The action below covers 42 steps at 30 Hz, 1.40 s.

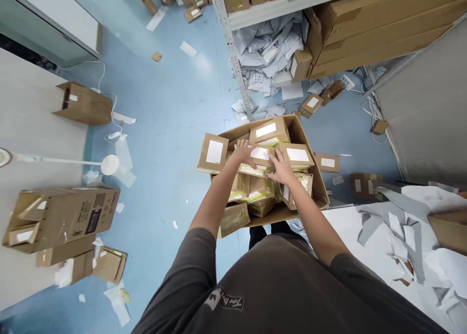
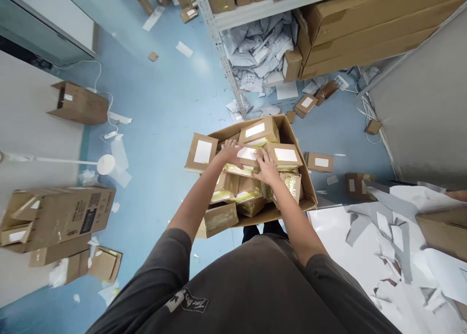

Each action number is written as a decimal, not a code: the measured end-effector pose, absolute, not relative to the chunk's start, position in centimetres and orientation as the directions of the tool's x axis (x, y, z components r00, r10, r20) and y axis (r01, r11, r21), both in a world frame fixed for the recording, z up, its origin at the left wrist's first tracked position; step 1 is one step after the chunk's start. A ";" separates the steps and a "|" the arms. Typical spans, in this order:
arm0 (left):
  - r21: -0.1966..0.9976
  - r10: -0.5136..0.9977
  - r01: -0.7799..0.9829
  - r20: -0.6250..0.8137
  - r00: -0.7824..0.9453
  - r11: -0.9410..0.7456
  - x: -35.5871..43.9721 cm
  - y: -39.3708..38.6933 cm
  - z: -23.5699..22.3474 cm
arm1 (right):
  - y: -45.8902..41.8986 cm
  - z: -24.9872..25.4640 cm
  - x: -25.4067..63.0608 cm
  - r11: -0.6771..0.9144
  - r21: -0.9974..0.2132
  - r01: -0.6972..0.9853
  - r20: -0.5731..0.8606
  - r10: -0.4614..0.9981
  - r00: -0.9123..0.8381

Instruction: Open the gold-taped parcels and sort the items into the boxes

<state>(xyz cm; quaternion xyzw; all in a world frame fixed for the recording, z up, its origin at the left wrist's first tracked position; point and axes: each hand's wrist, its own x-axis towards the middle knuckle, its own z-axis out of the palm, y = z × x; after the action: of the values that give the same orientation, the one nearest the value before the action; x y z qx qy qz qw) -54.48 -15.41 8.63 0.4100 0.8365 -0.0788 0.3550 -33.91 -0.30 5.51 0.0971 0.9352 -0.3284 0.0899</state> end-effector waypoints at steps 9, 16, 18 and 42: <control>0.103 0.762 0.778 -0.315 -0.566 0.620 -45.5 -20.0 12.3 | -0.6 5.6 -37.1 0.810 -0.580 0.091 -0.320 -0.123 -0.939; 0.129 0.794 0.802 -0.301 -0.529 0.583 -45.0 -21.5 14.4 | -3.4 7.5 -34.2 0.863 -0.493 0.112 -0.216 0.004 -0.976; 0.164 0.808 0.806 -0.294 -0.510 0.569 -44.7 -22.5 15.4 | -4.5 8.4 -33.2 0.872 -0.476 0.117 -0.173 0.037 -0.984; 0.230 0.989 0.963 -0.019 0.145 -0.137 -26.0 -19.2 21.5 | -12.0 19.7 -3.7 0.704 -0.282 0.652 0.066 0.692 -0.718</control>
<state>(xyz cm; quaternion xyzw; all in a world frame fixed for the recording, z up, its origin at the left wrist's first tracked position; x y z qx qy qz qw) -26.00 -19.24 21.46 0.7508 0.6502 0.0688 0.0937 -3.71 -11.96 19.67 0.3657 0.9191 -0.1203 -0.0838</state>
